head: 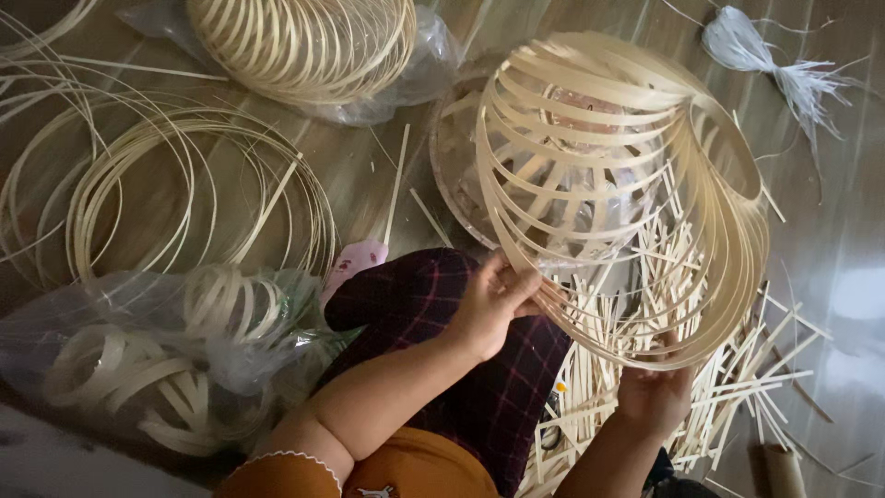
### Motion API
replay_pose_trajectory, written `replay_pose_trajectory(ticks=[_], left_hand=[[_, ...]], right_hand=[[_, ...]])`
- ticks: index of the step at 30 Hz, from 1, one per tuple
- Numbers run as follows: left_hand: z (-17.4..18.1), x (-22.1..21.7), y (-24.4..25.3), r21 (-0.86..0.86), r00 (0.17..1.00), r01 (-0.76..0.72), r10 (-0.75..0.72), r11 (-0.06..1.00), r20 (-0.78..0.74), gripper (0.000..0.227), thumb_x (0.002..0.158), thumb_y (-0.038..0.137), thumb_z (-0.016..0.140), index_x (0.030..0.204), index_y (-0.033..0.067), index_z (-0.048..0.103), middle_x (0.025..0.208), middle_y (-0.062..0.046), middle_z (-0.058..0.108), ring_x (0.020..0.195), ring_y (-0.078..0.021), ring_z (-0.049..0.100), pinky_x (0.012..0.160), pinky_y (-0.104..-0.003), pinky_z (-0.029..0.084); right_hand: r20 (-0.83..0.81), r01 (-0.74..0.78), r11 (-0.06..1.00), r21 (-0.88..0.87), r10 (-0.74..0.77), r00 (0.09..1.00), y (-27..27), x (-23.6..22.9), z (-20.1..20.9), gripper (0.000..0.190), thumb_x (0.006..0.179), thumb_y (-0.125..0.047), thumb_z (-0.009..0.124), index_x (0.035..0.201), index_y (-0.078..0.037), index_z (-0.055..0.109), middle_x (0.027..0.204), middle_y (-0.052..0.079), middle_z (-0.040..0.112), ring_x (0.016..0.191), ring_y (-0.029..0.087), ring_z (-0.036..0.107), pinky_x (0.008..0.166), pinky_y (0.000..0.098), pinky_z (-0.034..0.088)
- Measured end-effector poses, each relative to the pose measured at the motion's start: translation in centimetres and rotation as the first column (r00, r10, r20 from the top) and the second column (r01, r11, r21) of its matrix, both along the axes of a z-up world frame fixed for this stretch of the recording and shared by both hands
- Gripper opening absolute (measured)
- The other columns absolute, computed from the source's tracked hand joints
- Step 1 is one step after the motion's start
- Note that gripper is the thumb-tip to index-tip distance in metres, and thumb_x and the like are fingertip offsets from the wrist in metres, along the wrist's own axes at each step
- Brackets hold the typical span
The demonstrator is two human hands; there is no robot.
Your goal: The person assembles a bamboo lantern by hand and using glue, attaching thin bamboo strips to a circular frame and using a knife to trim pieces.
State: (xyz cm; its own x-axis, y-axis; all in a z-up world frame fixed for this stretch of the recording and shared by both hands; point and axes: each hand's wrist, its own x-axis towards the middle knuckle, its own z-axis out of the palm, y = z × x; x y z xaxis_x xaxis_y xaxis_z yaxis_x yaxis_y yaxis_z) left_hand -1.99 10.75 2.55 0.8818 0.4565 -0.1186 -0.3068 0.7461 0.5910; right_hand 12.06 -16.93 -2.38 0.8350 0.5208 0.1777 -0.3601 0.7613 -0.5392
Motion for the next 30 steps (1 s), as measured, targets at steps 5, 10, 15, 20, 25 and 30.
replay_pose_trajectory(ticks=[5, 10, 15, 20, 25, 30], left_hand=[[1.4, -1.3, -1.6, 0.068, 0.998, -0.007, 0.002, 0.998, 0.069, 0.036, 0.097, 0.027, 0.071, 0.123, 0.0054, 0.06, 0.106, -0.013, 0.073, 0.096, -0.0247, 0.075, 0.083, -0.042, 0.067], [1.2, -1.7, -2.5, 0.073, 0.976, 0.147, -0.157, 0.986, 0.154, 0.019, 0.103, 0.016, 0.068, 0.116, 0.0032, 0.064, 0.117, -0.016, 0.073, 0.113, -0.0258, 0.073, 0.099, -0.041, 0.063], [0.4, -1.0, -4.4, 0.119, 0.975, 0.164, -0.179, 0.979, 0.13, 0.031, 0.105, 0.017, 0.065, 0.131, 0.0013, 0.059, 0.121, -0.015, 0.072, 0.117, -0.0236, 0.07, 0.102, -0.037, 0.06], [0.2, -0.9, -6.0, 0.121, 0.972, 0.23, -0.233, 0.966, 0.013, 0.054, 0.105, 0.012, 0.062, 0.153, -0.0018, 0.042, 0.12, -0.009, 0.068, 0.112, -0.0168, 0.067, 0.099, -0.03, 0.057], [-0.3, -1.3, -5.6, 0.193, 0.976, 0.21, -0.217, 0.959, 0.019, 0.063, 0.104, 0.01, 0.062, 0.16, 0.001, 0.035, 0.115, -0.009, 0.067, 0.104, -0.0149, 0.066, 0.09, -0.029, 0.057], [-1.0, -1.5, -5.2, 0.173, 0.975, 0.211, -0.22, 0.962, 0.04, 0.063, 0.104, 0.013, 0.063, 0.16, 0.0011, 0.035, 0.119, -0.01, 0.068, 0.107, -0.0137, 0.066, 0.095, -0.029, 0.057]], right_hand=[[0.084, 0.082, 0.993, -0.083, -0.075, 0.994, -0.8, 3.7, -0.9, 0.032, 0.116, -0.019, 0.042, 0.128, 0.004, 0.06, 0.106, 0.017, 0.073, 0.089, 0.017, 0.073, 0.08, 0.0301, 0.061], [0.566, 0.661, 0.588, -0.466, -0.376, 0.734, -1.5, 5.3, 0.1, 0.033, 0.129, -0.019, 0.044, 0.132, 0.012, 0.056, 0.116, 0.023, 0.062, 0.098, 0.027, 0.064, 0.085, 0.0347, 0.056], [1.0, 1.0, -0.015, 0.007, -0.004, -0.007, -1.6, 0.7, 6.3, 0.036, 0.12, -0.02, 0.047, 0.142, 0.008, 0.049, 0.132, 0.023, 0.065, 0.116, 0.033, 0.068, 0.099, 0.0371, 0.064], [0.843, 0.978, 0.205, 0.028, 0.522, -0.133, 7.0, -5.7, 9.8, 0.02, 0.099, -0.026, 0.073, 0.111, -0.01, 0.07, 0.106, 0.008, 0.072, 0.107, 0.024, 0.063, 0.099, 0.0403, 0.043], [0.795, 0.981, 0.193, -0.004, 0.595, -0.114, 12.0, -9.1, 14.6, 0.012, 0.091, -0.017, 0.079, 0.103, -0.017, 0.077, 0.1, -0.001, 0.071, 0.117, 0.02, 0.059, 0.12, 0.0456, 0.027], [0.794, 0.982, 0.188, -0.001, 0.598, -0.114, 13.5, -9.8, 17.0, 0.015, 0.084, -0.013, 0.077, 0.099, -0.015, 0.073, 0.1, 0.0, 0.07, 0.115, 0.022, 0.06, 0.12, 0.0501, 0.025]])
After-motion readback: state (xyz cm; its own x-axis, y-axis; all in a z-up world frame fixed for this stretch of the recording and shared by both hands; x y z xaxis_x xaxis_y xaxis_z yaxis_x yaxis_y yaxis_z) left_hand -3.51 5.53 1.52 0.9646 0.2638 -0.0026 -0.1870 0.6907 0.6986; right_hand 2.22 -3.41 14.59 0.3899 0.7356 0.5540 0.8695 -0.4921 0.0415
